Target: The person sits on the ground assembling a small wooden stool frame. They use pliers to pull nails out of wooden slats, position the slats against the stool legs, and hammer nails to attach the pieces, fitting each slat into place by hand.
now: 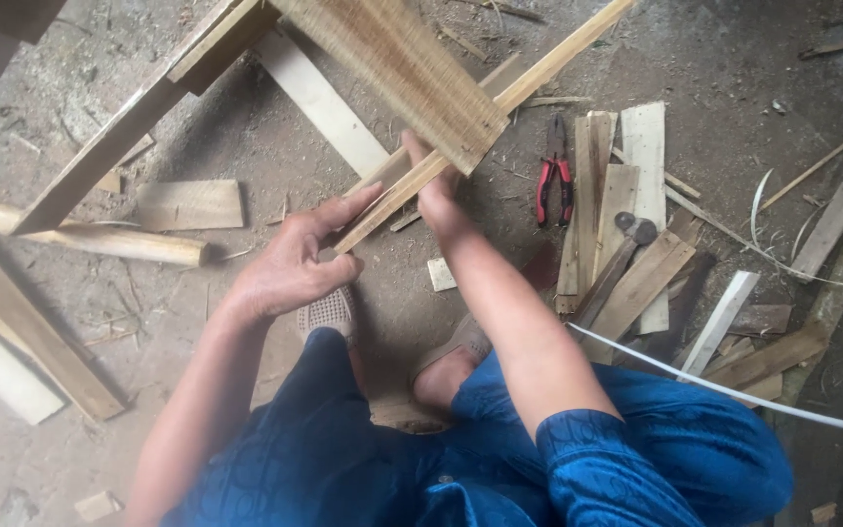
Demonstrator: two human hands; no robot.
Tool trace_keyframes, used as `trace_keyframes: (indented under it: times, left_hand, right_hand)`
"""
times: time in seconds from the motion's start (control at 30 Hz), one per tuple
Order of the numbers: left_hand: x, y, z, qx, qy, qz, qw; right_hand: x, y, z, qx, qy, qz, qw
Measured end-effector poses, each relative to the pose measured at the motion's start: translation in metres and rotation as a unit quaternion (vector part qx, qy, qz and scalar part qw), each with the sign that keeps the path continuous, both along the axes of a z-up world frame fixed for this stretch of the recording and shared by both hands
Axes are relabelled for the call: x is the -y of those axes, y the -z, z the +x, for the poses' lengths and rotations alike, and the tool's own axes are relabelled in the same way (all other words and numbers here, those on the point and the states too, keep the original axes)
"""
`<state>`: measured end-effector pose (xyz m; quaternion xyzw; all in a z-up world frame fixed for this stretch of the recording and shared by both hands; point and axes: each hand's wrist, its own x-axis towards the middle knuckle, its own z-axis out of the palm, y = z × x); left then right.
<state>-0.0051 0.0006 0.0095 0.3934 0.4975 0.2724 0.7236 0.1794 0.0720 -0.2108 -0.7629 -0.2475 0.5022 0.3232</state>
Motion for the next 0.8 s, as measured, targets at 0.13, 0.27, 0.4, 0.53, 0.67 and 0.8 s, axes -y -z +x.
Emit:
trace_keyframes:
  times: [0.13, 0.27, 0.4, 0.53, 0.67, 0.8]
  left_hand:
    - [0.0, 0.003, 0.002, 0.003, 0.002, -0.003, 1.0]
    - [-0.002, 0.0, 0.005, -0.002, -0.002, -0.019, 1.0]
    - [0.0, 0.0, 0.004, -0.002, -0.012, -0.008, 1.0]
    - [0.0, -0.006, 0.004, -0.004, -0.015, -0.012, 1.0]
    - [-0.003, -0.008, 0.005, -0.007, -0.017, -0.03, 0.999]
    - [-0.001, -0.009, 0.005, -0.005, -0.021, -0.02, 1.0]
  right_hand:
    - [-0.002, 0.032, 0.003, 0.105, -0.087, -0.031, 0.99]
    - [-0.005, 0.005, 0.0, 0.041, -0.049, -0.031, 0.998]
    - [0.0, -0.02, -0.005, -0.027, 0.0, -0.022, 0.999]
    - [0.026, 0.007, 0.022, -0.123, 0.038, -0.033, 0.991]
    - [0.023, 0.056, 0.043, -0.103, 0.057, -0.016, 0.993]
    - [0.028, 0.107, 0.065, -0.076, 0.084, 0.0, 0.994]
